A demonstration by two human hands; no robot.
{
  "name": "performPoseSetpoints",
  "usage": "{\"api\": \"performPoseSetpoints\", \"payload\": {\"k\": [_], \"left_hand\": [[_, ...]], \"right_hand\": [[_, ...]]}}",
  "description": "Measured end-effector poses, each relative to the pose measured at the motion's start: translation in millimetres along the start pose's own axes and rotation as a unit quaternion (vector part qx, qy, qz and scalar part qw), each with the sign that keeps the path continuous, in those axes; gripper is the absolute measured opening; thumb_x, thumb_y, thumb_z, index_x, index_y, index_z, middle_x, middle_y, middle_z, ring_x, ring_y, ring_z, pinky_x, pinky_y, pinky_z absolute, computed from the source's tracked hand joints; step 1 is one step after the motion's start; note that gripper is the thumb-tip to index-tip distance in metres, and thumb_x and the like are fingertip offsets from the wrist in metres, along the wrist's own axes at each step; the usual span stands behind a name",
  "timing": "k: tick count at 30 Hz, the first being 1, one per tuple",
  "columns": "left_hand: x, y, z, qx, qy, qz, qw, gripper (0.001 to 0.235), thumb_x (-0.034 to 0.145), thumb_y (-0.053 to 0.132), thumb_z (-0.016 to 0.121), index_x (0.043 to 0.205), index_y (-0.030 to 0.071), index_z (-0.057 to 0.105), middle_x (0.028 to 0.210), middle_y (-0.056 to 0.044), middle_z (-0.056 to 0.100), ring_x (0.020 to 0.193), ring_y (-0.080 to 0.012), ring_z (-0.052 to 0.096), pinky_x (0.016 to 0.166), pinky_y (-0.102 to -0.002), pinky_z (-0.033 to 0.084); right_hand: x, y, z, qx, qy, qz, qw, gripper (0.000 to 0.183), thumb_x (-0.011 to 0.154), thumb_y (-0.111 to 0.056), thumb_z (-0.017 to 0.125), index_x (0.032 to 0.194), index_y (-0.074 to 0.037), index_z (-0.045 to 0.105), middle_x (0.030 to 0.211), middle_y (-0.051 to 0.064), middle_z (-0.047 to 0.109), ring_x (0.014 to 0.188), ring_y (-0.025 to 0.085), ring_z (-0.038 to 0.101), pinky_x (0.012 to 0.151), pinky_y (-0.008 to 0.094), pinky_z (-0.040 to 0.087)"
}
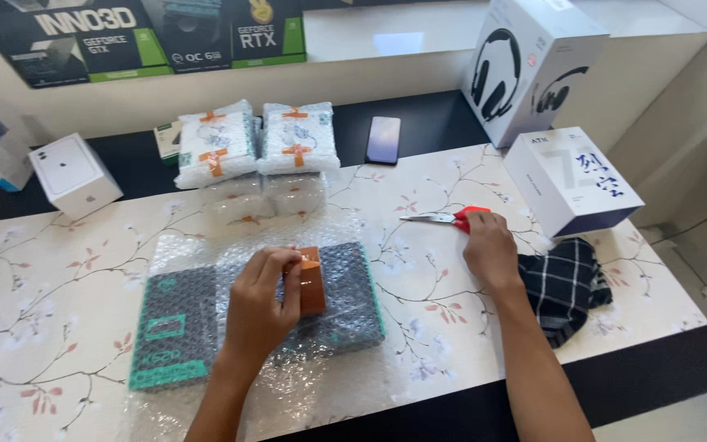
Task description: The person wraps a keyboard box in bubble wrap and secures it with brown packing tape. They fold the bubble wrap around the box, apply tape strips, and use scissors to cut the tape. The process is repeated to ensure the package is fully sealed.
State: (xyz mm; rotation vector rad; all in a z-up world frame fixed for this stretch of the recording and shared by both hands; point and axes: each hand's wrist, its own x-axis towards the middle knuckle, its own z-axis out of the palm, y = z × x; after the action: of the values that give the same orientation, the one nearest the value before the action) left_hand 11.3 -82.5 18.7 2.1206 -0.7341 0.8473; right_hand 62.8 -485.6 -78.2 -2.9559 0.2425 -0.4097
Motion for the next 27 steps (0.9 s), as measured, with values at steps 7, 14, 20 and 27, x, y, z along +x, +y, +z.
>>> {"api": "performPoseSetpoints", "payload": {"k": [7,14,20,27], "left_hand": [[-4.6,1.8,4.6,0.018,0.000,0.014,1.000,0.005,0.101,0.004,0.061,0.104,0.004,0.065,0.101,-0.012,0.070,0.096,-0.0297,0.069,0.080,-0.040,0.054],[-11.2,-13.4,15.5,-0.058,0.042,-0.017,0.997,0.009,0.104,0.012,0.061,0.098,0.010,0.067,0.081,-0.005,0.058,0.086,-0.0321,0.067,0.079,-0.045,0.054],[-14.1,-16.9,21.7,-0.068,0.044,0.005,0.997,0.014,0.106,0.014,0.056,0.095,0.012,0.066,0.082,-0.003,0.056,0.083,-0.0282,0.062,0.077,-0.042,0.052],[-6.5,-12.0,13.9,-0.081,0.022,-0.005,0.996,0.012,0.105,0.013,0.056,0.096,0.012,0.065,0.080,-0.004,0.053,0.079,-0.0299,0.060,0.072,-0.044,0.049]], "right_hand": [[7.9,8.9,-5.2,-0.021,-0.018,0.009,1.000,0.043,0.100,-0.018,0.057,0.142,-0.010,0.062,0.133,0.012,0.068,0.124,0.038,0.056,0.098,0.049,0.051],[-2.1,-11.1,-35.0,0.007,-0.085,0.012,0.996,0.035,0.100,-0.021,0.068,0.133,-0.009,0.072,0.114,0.018,0.075,0.107,0.032,0.073,0.088,0.043,0.063],[-24.7,-48.5,-85.5,0.221,-0.083,-0.034,0.971,0.042,0.098,-0.006,0.070,0.138,0.003,0.064,0.122,0.028,0.072,0.116,0.046,0.070,0.096,0.051,0.059],[-28.7,-83.3,-117.2,0.295,-0.072,-0.140,0.942,0.045,0.086,0.003,0.078,0.130,-0.003,0.073,0.116,0.024,0.076,0.109,0.043,0.073,0.093,0.049,0.061]]}}
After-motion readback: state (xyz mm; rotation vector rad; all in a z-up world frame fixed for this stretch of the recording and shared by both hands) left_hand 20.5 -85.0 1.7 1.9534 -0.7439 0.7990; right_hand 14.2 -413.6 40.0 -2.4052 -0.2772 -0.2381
